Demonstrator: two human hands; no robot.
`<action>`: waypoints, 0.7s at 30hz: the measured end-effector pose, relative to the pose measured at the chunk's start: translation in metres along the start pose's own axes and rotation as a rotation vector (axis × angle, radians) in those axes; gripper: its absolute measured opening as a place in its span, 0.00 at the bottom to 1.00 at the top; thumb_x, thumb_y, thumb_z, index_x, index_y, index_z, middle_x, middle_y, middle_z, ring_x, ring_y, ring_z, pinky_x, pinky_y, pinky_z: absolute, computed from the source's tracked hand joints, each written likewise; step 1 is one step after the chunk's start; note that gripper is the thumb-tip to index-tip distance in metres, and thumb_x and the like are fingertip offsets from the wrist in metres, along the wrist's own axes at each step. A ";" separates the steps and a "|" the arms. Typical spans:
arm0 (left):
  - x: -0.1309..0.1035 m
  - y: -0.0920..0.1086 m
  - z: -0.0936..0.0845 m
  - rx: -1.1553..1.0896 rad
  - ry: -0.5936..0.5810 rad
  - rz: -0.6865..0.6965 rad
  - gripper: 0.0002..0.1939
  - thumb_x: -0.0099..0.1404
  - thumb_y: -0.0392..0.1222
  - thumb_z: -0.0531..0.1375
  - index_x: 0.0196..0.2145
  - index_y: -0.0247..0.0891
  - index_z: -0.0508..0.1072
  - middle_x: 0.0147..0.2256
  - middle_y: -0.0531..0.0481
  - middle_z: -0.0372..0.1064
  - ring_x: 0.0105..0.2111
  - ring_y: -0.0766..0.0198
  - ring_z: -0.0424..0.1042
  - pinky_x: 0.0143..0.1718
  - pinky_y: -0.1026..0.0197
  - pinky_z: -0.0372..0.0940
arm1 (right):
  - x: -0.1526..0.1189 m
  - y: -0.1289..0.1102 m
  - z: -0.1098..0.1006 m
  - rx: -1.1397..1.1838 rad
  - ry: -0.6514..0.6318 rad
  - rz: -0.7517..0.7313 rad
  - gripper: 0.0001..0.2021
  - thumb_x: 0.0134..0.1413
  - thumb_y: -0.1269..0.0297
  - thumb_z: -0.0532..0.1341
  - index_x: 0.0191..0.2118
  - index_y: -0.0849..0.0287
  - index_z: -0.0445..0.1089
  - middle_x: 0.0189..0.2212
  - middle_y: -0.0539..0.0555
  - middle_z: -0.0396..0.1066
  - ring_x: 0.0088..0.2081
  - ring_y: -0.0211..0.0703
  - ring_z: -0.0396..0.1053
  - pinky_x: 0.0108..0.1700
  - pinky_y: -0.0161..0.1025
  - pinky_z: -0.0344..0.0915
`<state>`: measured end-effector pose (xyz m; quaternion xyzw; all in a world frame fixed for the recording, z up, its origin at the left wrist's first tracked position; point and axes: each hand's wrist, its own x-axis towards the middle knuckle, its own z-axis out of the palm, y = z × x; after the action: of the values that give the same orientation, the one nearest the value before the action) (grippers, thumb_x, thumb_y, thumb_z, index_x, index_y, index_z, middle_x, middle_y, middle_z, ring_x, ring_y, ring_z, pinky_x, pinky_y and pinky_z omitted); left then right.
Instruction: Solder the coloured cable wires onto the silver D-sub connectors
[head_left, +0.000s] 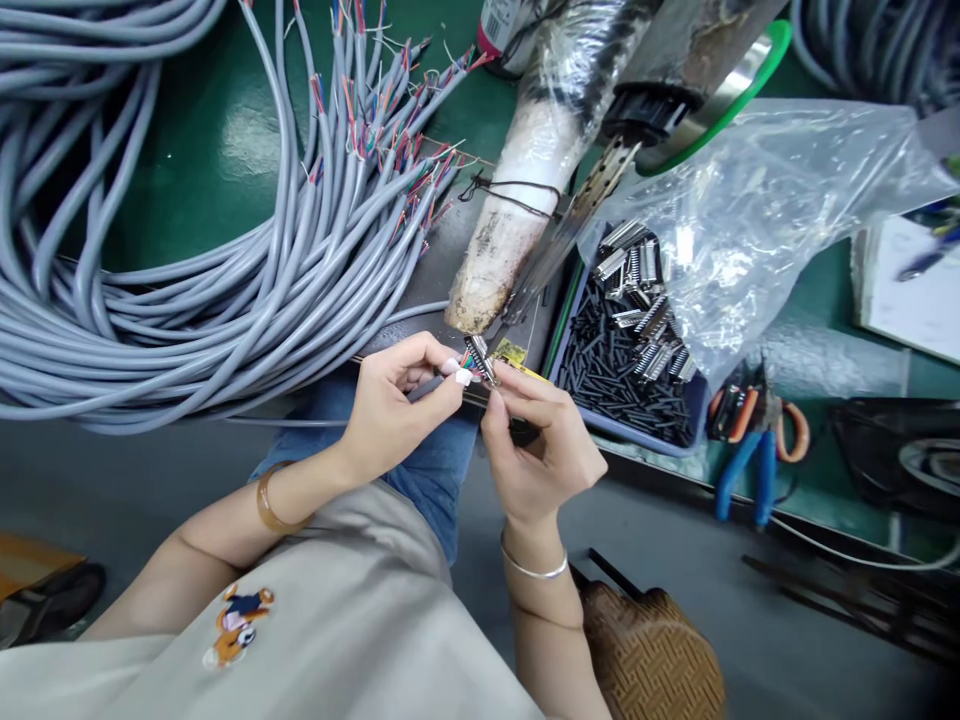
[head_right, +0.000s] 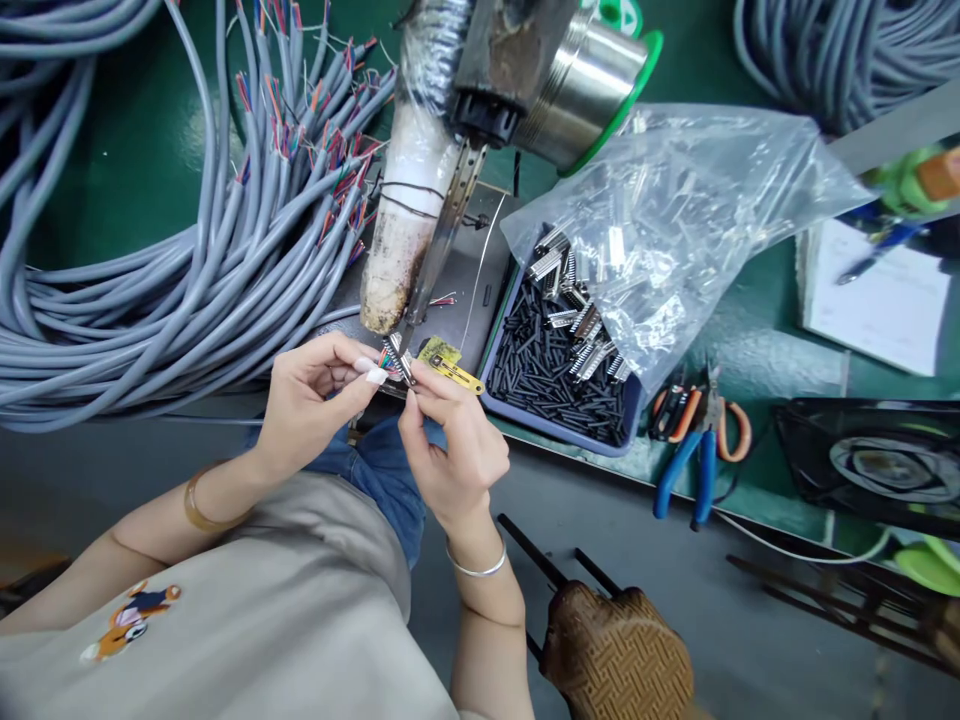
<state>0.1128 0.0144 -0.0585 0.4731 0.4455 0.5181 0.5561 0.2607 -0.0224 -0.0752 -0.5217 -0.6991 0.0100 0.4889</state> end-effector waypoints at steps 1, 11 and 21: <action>0.000 0.000 0.001 0.023 0.018 0.011 0.07 0.58 0.37 0.67 0.26 0.36 0.72 0.27 0.52 0.71 0.26 0.71 0.68 0.26 0.69 0.65 | 0.000 0.000 0.000 -0.015 0.002 -0.012 0.10 0.57 0.77 0.67 0.40 0.54 0.70 0.42 0.52 0.83 0.43 0.42 0.82 0.47 0.38 0.79; -0.003 -0.009 0.009 0.225 0.108 0.176 0.07 0.63 0.35 0.63 0.29 0.39 0.68 0.21 0.59 0.59 0.19 0.74 0.56 0.20 0.70 0.54 | 0.002 0.001 0.005 -0.043 0.018 -0.035 0.10 0.58 0.76 0.68 0.40 0.54 0.70 0.42 0.52 0.83 0.42 0.40 0.82 0.46 0.36 0.78; 0.002 -0.013 0.013 0.283 0.134 0.330 0.08 0.62 0.32 0.62 0.29 0.38 0.66 0.22 0.60 0.62 0.18 0.77 0.55 0.18 0.72 0.53 | 0.002 0.003 0.005 -0.050 0.017 -0.044 0.11 0.56 0.77 0.69 0.41 0.56 0.72 0.43 0.53 0.83 0.42 0.40 0.82 0.47 0.34 0.78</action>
<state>0.1281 0.0150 -0.0695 0.5772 0.4664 0.5648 0.3611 0.2594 -0.0171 -0.0773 -0.5186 -0.7063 -0.0227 0.4814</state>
